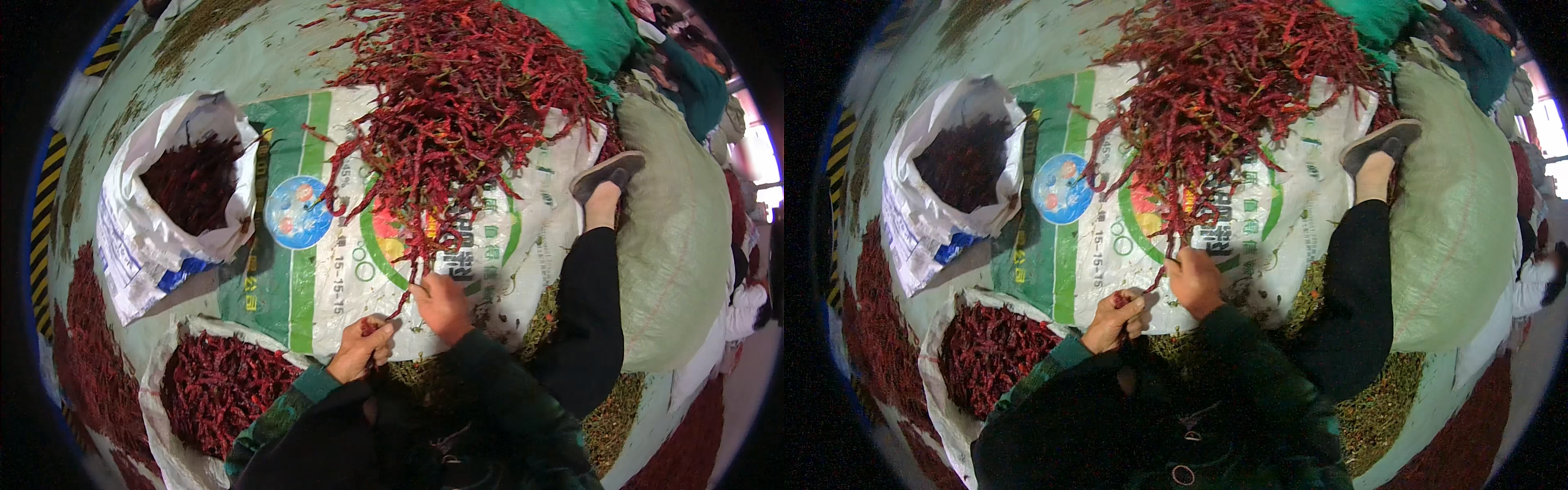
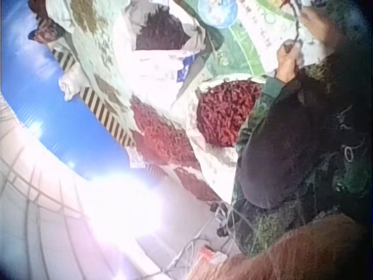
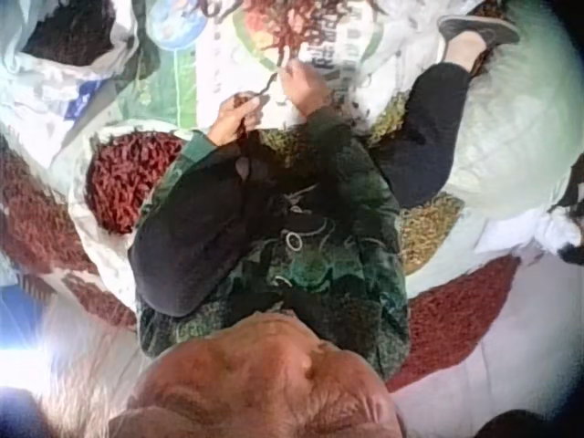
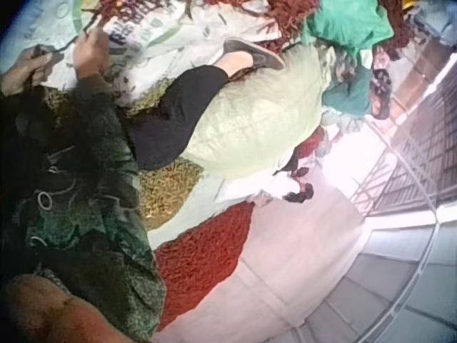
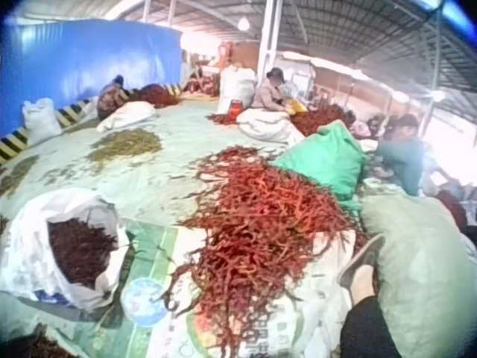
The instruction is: The person sits on the floor and removes stems from dried red chilies by hand. They place the de-stemmed peppers into a white sack and discard the stems onto a pile on the floor.
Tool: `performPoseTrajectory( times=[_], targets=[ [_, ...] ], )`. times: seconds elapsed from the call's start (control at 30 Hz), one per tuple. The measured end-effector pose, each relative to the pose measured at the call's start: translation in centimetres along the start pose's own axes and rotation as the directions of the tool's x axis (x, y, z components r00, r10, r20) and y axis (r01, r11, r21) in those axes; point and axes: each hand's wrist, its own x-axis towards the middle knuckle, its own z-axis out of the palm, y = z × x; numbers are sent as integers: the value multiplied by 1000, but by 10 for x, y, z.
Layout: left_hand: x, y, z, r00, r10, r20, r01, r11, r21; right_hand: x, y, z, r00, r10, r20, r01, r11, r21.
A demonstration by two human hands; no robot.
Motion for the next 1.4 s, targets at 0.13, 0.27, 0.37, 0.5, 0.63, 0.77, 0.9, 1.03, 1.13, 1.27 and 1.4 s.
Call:
performPoseTrajectory(
  times=[0.13, 0.27, 0.37, 0.5, 0.63, 0.77, 0.9, 1.03, 1.13, 1.27, 1.4],
  targets=[
    [10, -10, -9, 986, 40, 164, -28, 997, -77, 20, -23, 9, 972, 214, 99, -176, 938, -298],
    [0, -5, 0, 998, 64, 7, -63, 997, -33, 20, -22, -2, 973, 181, 141, -177, 983, -38],
    [11, -13, 5, 993, 76, 89, -68, 994, -89, -2, -13, -13, 983, 131, 132, -141, 987, 72],
    [4, -10, 3, 989, 146, -37, -144, 988, 58, -24, -22, -12, 984, 6, 175, -19, 997, 72],
    [19, -19, -23, 994, 104, 34, -102, 994, -36, -46, -28, -9, 983, 11, 184, -64, 956, 286],
    [12, -12, -5, 990, 135, -46, -135, 991, 9, -52, -21, -11, 975, -11, 223, -93, 889, 449],
    [11, -15, -17, 993, 109, 32, -109, 994, -14, -53, -22, -5, 959, 19, 283, -165, 849, 501],
    [18, -22, -16, 997, 82, 13, -82, 995, 54, -50, -34, -14, 935, 74, 348, -258, 813, 521],
    [19, -25, -18, 999, 50, 20, -51, 998, 39, -51, -40, -17, 940, 67, 335, -230, 848, 477],
    [17, -13, -20, 992, -59, 111, 85, 966, -245, -38, -36, -19, 980, 5, 198, -79, 925, 370],
    [16, -11, -20, 984, -89, 155, 134, 943, -305, -11, 3, -6, 999, -34, -15, 33, 999, -42]
  ],
)
